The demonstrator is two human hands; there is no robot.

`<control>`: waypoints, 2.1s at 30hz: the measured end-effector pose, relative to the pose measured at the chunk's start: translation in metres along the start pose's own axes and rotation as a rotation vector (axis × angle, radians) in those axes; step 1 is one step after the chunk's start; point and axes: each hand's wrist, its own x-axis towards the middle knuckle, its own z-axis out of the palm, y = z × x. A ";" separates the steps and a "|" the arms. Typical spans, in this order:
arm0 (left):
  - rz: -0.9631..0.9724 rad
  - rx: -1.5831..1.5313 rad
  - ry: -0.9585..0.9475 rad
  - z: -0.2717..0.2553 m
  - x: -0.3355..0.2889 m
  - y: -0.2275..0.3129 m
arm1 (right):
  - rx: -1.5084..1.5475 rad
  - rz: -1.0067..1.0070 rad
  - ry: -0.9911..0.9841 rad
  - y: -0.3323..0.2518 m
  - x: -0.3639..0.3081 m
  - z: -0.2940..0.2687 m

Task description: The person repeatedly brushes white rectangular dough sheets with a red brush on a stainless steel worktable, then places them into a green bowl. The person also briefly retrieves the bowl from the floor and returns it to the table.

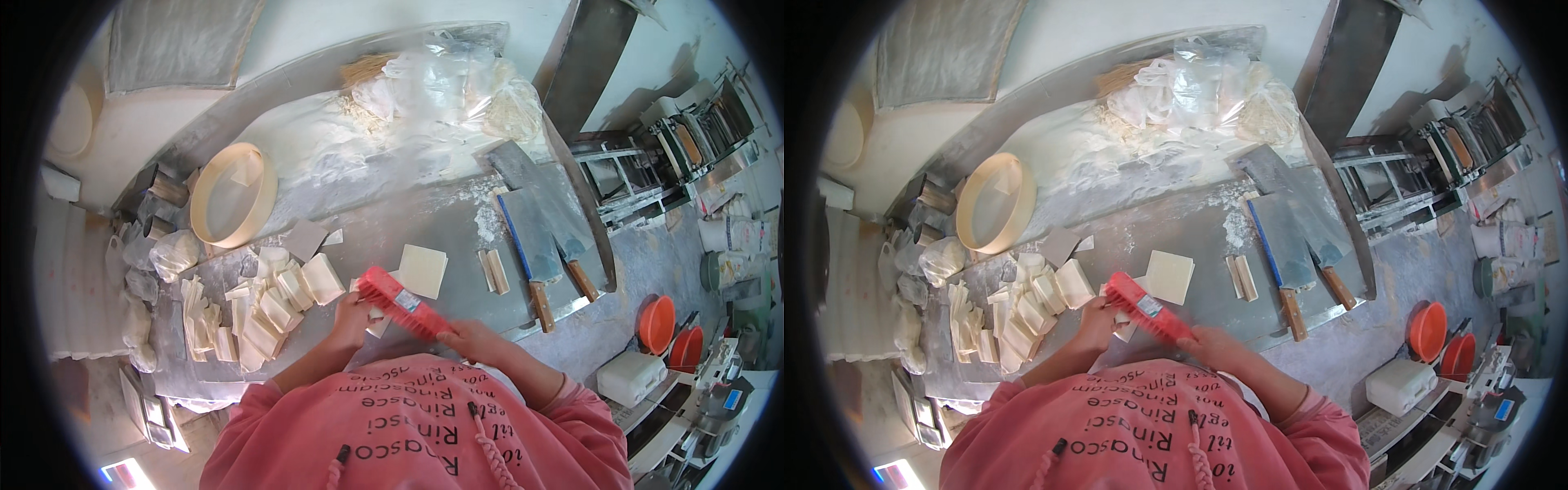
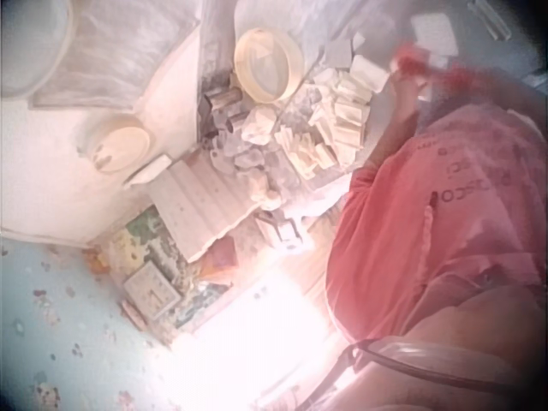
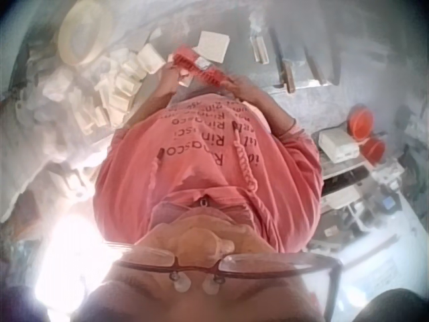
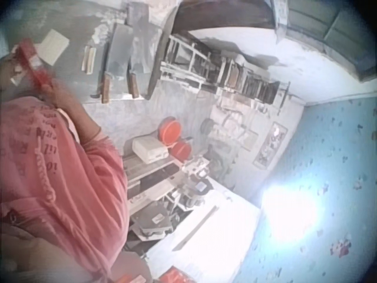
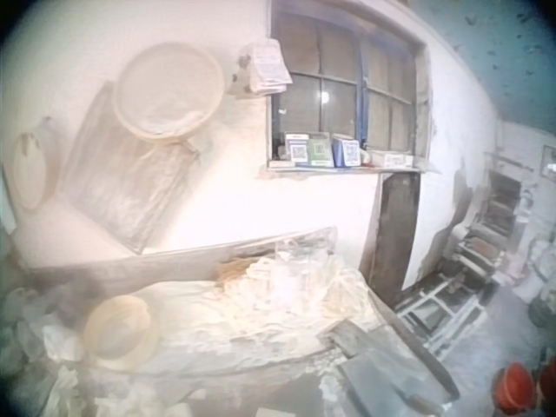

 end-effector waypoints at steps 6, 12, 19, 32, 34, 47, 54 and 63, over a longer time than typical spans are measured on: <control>0.485 0.798 0.327 -0.018 -0.033 -0.002 | 0.067 0.018 0.381 0.003 -0.009 -0.034; 1.309 1.245 -0.115 0.025 -0.020 0.010 | -0.020 0.053 0.177 0.000 -0.001 -0.041; 1.284 1.466 -0.242 0.045 0.003 0.023 | 0.123 0.109 0.512 0.020 -0.009 -0.060; 1.330 1.603 -0.402 0.077 0.034 0.045 | 0.303 0.117 0.441 0.028 -0.018 -0.043; 1.081 1.248 -0.260 0.073 0.033 0.047 | 0.329 0.114 0.466 0.026 -0.022 -0.046; 0.027 -0.724 -0.612 0.019 0.002 0.047 | 0.377 0.030 0.240 -0.001 -0.017 -0.039; -0.021 -0.671 -0.448 -0.008 -0.009 0.033 | 0.296 -0.051 0.060 -0.004 -0.032 -0.044; 1.104 1.330 -0.002 0.012 -0.027 -0.001 | 0.155 0.047 0.163 -0.004 -0.016 -0.047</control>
